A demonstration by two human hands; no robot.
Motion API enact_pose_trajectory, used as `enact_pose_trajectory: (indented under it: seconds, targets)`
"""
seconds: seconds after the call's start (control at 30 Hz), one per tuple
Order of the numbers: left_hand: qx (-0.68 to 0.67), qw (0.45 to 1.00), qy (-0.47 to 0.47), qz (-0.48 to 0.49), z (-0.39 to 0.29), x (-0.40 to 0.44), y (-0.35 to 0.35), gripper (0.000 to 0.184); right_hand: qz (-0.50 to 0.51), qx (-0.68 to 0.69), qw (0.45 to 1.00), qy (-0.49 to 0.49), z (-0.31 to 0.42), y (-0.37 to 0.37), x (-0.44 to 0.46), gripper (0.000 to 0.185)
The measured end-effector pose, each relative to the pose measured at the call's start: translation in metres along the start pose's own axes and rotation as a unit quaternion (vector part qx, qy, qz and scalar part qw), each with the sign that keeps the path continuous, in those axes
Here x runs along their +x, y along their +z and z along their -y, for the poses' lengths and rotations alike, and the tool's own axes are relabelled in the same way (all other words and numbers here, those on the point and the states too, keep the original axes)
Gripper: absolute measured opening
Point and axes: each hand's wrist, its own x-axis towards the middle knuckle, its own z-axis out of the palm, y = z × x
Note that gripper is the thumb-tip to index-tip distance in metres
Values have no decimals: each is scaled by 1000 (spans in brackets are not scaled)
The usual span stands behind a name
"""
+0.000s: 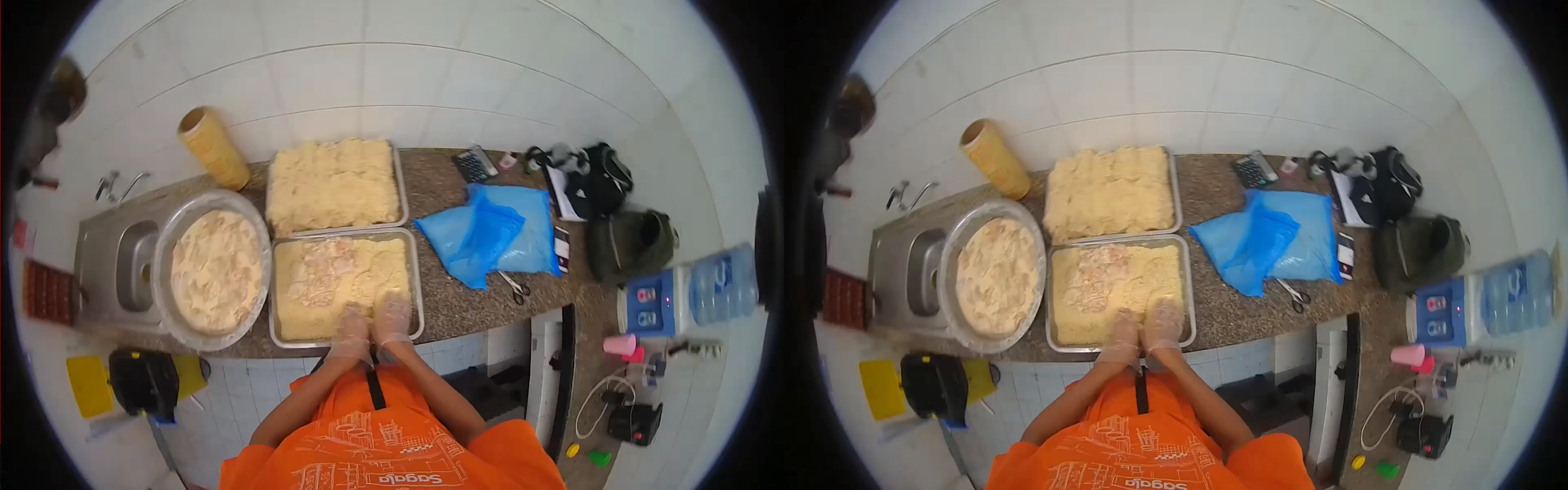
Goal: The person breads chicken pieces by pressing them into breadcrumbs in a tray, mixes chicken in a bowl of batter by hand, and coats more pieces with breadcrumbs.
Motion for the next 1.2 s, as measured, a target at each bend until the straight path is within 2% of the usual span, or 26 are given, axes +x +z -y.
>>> enact_pose_trajectory:
  seconds: [0.07, 0.1, 0.13, 0.2, 0.23, 0.27, 0.3, 0.37, 0.47, 0.57, 0.63, 0.67, 0.77, 0.87, 0.9, 0.93, 0.97, 1.0, 1.07, 1.2]
  targets:
    - [-109, 982, 99, -119, -23, -1, 18, 36, -29, 70, 997, 12, -32, -1, -1, 87]
    - [24, 978, 141, -149, 75, 5, -48, 35, -41, 200, 979, -16, 65, 17, 35, 84]
    - [35, 966, 195, -168, 81, 14, -16, 33, -38, 224, 974, 7, 44, 9, 30, 82]
    - [-31, 969, 184, -160, 31, 24, -6, 31, -24, 297, 954, 37, 9, -31, 6, 79]
    - [-91, 980, 118, -131, -13, 14, -64, 31, -14, 353, 935, 32, 19, -64, -2, 78]
    - [-114, 980, 85, -137, -24, 11, -82, 30, 0, 408, 913, 25, 24, -81, -7, 77]
    - [-138, 978, 52, -144, -35, 8, -99, 30, -36, 389, 920, 25, 24, -76, -4, 78]
    - [-116, 962, 66, -237, -23, 9, -102, 29, -105, 348, 931, 24, 32, -60, 8, 79]
    - [-72, 975, 51, -205, -48, 4, -128, 39, -100, 369, 924, 4, 37, -84, 17, 74]
    - [-118, 932, 232, -251, -32, 24, -95, 48, -98, 363, 927, 5, 37, -93, 25, 68]
    - [111, 950, 258, -138, -27, 20, -98, 51, -113, 328, 938, -1, 34, -85, 28, 66]
    - [224, 934, 265, -79, -26, 20, -99, 52, -121, 310, 943, -4, 31, -81, 30, 65]
    - [178, 966, 186, 32, -50, 2, -121, 53, -123, 308, 943, -3, 23, -64, 38, 64]
    - [139, 962, 224, -66, -37, 37, -98, 56, -172, 328, 929, 12, 32, -80, 25, 58]
    - [-113, 972, 205, -8, -24, 60, -80, 56, -212, 325, 922, -3, 36, -84, 22, 56]
    - [-357, 917, 171, 53, -5, 88, -56, 56, -251, 320, 913, -17, 39, -87, 19, 54]
    - [-504, 850, 123, 88, -6, 95, -54, 56, -290, 313, 904, -31, 38, -88, 17, 52]
    - [-639, 759, 69, 109, -14, 100, -58, 55, -300, 309, 902, -42, 36, -86, 19, 51]
    - [-744, 659, -50, 101, -26, 96, -69, 55, -315, 300, 898, -65, 31, -78, 28, 48]
    - [-714, 696, -24, 75, -12, 104, -50, 54, -309, 321, 895, -29, 33, -66, 35, 49]
